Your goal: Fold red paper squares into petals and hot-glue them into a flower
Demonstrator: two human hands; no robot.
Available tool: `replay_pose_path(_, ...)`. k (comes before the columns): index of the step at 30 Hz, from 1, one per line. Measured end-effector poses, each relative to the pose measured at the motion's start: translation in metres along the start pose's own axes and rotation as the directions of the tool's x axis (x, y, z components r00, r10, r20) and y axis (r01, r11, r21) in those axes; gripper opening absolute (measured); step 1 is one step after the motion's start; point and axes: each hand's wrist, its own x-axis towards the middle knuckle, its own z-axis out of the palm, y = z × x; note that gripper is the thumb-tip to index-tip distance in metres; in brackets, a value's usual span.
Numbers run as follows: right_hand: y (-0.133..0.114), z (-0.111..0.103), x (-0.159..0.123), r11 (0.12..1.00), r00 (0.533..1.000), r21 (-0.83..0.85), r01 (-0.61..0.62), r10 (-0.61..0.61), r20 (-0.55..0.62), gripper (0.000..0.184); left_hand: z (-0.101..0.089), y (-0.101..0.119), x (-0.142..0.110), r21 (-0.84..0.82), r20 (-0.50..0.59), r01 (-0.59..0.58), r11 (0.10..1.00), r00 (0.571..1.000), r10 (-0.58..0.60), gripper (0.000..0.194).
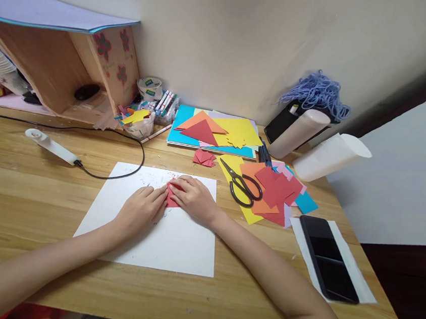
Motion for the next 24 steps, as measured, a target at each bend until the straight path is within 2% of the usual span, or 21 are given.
replay_pose_path(6, -0.001, 0.001, -0.003, 0.992, 0.989, 0.066, 0.108, -0.101, -0.108, 0.01, -0.001, -0.001, 0.002, -0.035, 0.026, 0.038, 0.999, 0.999, -0.037, 0.019)
replay_pose_path(10, -0.002, -0.003, -0.004, 0.981, 0.981, 0.121, 0.149, -0.132, -0.139, 0.01, -0.001, -0.006, 0.006, -0.178, 0.076, 0.184, 0.967, 0.982, -0.173, 0.019)
replay_pose_path(12, -0.002, -0.006, -0.003, 0.978, 0.987, 0.2, 0.062, -0.03, -0.159, 0.01, 0.0, -0.01, 0.007, -0.307, 0.092, 0.285, 0.908, 0.959, -0.27, 0.016)
replay_pose_path(14, -0.001, -0.009, -0.002, 0.946, 0.969, 0.299, -0.127, 0.182, -0.165, 0.012, 0.002, -0.013, 0.008, -0.428, 0.108, 0.363, 0.827, 0.93, -0.353, 0.01)
replay_pose_path(17, 0.002, -0.011, 0.001, 0.807, 0.877, 0.427, -0.408, 0.477, -0.064, 0.015, 0.004, -0.015, 0.008, -0.509, 0.149, 0.439, 0.74, 0.892, -0.427, 0.007)
replay_pose_path(18, 0.003, -0.011, 0.001, 0.764, 0.854, 0.45, -0.461, 0.521, -0.009, 0.017, 0.005, -0.015, 0.008, -0.516, 0.164, 0.456, 0.725, 0.883, -0.439, 0.011)
replay_pose_path(20, 0.005, -0.009, 0.003, 0.727, 0.845, 0.47, -0.501, 0.529, 0.083, 0.021, 0.006, -0.015, 0.008, -0.522, 0.185, 0.476, 0.708, 0.873, -0.451, 0.018)
replay_pose_path(24, 0.006, -0.005, 0.004, 0.746, 0.863, 0.451, -0.491, 0.488, 0.131, 0.024, 0.01, -0.015, 0.007, -0.542, 0.196, 0.476, 0.692, 0.873, -0.447, 0.021)
